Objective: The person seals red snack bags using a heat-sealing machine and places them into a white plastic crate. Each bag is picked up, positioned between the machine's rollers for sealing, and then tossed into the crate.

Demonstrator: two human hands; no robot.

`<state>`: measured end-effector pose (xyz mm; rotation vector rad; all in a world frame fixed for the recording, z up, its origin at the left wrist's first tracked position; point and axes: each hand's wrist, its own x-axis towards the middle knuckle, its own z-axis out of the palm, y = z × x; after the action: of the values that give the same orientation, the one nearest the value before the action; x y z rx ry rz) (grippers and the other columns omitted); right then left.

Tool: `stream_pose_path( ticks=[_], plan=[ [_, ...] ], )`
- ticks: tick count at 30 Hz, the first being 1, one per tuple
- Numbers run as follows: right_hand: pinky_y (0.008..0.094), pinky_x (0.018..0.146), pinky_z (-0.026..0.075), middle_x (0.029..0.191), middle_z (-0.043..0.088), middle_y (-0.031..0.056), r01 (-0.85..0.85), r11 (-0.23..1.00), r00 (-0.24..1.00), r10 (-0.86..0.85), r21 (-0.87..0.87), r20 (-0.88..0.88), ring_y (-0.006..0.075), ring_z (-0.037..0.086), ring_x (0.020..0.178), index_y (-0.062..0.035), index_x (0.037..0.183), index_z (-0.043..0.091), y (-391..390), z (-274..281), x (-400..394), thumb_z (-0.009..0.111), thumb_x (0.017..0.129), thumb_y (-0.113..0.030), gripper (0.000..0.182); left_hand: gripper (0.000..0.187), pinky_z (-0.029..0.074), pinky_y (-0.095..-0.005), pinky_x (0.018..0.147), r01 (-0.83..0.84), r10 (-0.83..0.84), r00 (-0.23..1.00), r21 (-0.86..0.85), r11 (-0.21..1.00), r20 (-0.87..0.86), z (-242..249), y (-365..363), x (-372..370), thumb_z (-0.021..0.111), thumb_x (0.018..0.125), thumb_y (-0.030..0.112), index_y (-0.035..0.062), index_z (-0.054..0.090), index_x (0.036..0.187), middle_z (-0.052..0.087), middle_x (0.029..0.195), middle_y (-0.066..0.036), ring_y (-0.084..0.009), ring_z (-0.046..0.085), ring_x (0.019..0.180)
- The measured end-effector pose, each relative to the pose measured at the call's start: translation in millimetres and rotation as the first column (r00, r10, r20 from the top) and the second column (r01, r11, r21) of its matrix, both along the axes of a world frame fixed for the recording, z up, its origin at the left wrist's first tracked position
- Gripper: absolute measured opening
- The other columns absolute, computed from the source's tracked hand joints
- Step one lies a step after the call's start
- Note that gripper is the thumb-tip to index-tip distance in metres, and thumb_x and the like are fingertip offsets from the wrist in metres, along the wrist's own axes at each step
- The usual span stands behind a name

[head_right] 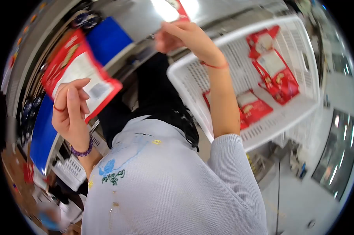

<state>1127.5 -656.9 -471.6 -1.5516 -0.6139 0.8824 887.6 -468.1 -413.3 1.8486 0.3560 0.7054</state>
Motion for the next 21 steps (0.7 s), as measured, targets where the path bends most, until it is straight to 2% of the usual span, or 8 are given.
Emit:
stream_pose_path(
  ticks=[5, 6, 10, 12, 15, 16, 18, 21],
  plan=[
    [0.0303, 0.077, 0.051, 0.088, 0.07, 0.0115, 0.342, 0.751, 0.927, -0.37, -0.565, 0.069, 0.0179, 0.066, 0.083, 0.0049, 0.1, 0.065, -224, -85, -38, 0.052, 0.097, -0.031, 0.038, 0.02, 0.03, -0.0174, 0.049, 0.16, -0.167, 0.984, -0.108, 0.981, -0.063, -21, -24, 31, 0.051, 0.095, 0.004, -0.0028, 0.069, 0.095, 0.058, 0.079, -0.003, -0.0027, 0.042, 0.054],
    [0.0343, 0.081, 0.05, 0.094, 0.069, 0.0193, 0.342, 0.535, 0.936, -0.121, -0.772, 0.331, 0.0262, 0.067, 0.094, 0.0075, 0.106, 0.062, -255, -94, -49, 0.055, 0.092, -0.03, 0.04, 0.019, 0.031, -0.0178, 0.05, 0.21, -0.222, 0.971, -0.125, 0.97, -0.085, -21, -29, 36, 0.052, 0.095, 0.003, -0.0027, 0.07, 0.095, 0.058, 0.079, -0.004, -0.0031, 0.043, 0.054],
    [0.0386, 0.089, 0.048, 0.102, 0.066, 0.0267, 0.536, 0.187, 0.838, -0.239, -0.823, 0.491, 0.038, 0.062, 0.105, 0.0082, 0.107, 0.062, -381, -203, -93, 0.068, 0.079, -0.037, 0.053, 0.017, 0.035, -0.0195, 0.052, 0.383, -0.386, 0.919, -0.055, 0.922, -0.073, -28, -39, 52, 0.053, 0.092, 0.001, -0.0019, 0.07, 0.093, 0.059, 0.077, -0.004, -0.0056, 0.048, 0.056],
    [0.0385, 0.073, 0.052, 0.094, 0.066, 0.027, 0.514, -0.041, 0.85, -0.107, -0.857, 0.515, 0.0322, 0.068, 0.083, 0.0101, 0.102, 0.061, -392, -235, -103, 0.072, 0.076, -0.032, 0.051, 0.015, 0.037, -0.0211, 0.053, 0.413, -0.419, 0.897, -0.069, 0.908, -0.14, -27, -42, 53, 0.055, 0.091, 0.002, 0.0002, 0.071, 0.093, 0.059, 0.075, -0.005, -0.0084, 0.053, 0.06],
    [0.0378, 0.064, 0.053, 0.093, 0.066, 0.0266, 0.377, -0.048, 0.921, 0.125, -0.925, 0.368, 0.0302, 0.068, 0.072, 0.0091, 0.102, 0.061, -382, -246, -100, 0.074, 0.075, -0.029, 0.048, 0.015, 0.037, -0.0213, 0.051, 0.437, -0.444, 0.869, -0.08, 0.896, -0.218, -27, -41, 48, 0.058, 0.09, 0.002, 0.0031, 0.072, 0.095, 0.059, 0.074, -0.003, -0.0076, 0.054, 0.061],
    [0.0335, 0.049, 0.048, 0.083, 0.068, 0.0172, 0.221, 0.006, 0.955, -0.203, -0.975, 0.216, 0.0238, 0.063, 0.057, 0.0031, 0.096, 0.064, -375, -248, -85, 0.072, 0.078, -0.031, 0.04, 0.014, 0.036, -0.0215, 0.051, 0.43, -0.433, 0.875, -0.063, 0.901, -0.215, -30, -39, 44, 0.059, 0.089, 0.001, 0.0029, 0.072, 0.096, 0.058, 0.074, -0.003, -0.0075, 0.053, 0.06],
    [0.0273, 0.042, 0.04, 0.071, 0.065, 0.0052, 0.361, 0.386, 0.568, -0.813, -0.849, -0.128, 0.0153, 0.055, 0.048, -0.0038, 0.089, 0.065, -351, -221, -71, 0.07, 0.081, -0.032, 0.029, 0.014, 0.036, -0.0216, 0.051, 0.394, -0.404, 0.874, -0.094, 0.914, -0.271, -32, -34, 39, 0.06, 0.089, 0.002, 0.0037, 0.072, 0.096, 0.058, 0.074, -0.003, -0.0077, 0.052, 0.059],
    [0.0266, 0.047, 0.044, 0.07, 0.066, 0.0033, 0.321, 0.753, 0.615, -0.627, -0.575, -0.478, 0.0112, 0.058, 0.055, -0.0033, 0.09, 0.064, -275, -146, -60, 0.064, 0.087, -0.025, 0.022, 0.014, 0.037, -0.0218, 0.052, 0.386, -0.39, 0.884, -0.07, 0.92, -0.257, -48, -28, 38, 0.06, 0.089, 0.003, 0.0047, 0.071, 0.098, 0.058, 0.076, -0.002, -0.0081, 0.051, 0.06]
  ],
)
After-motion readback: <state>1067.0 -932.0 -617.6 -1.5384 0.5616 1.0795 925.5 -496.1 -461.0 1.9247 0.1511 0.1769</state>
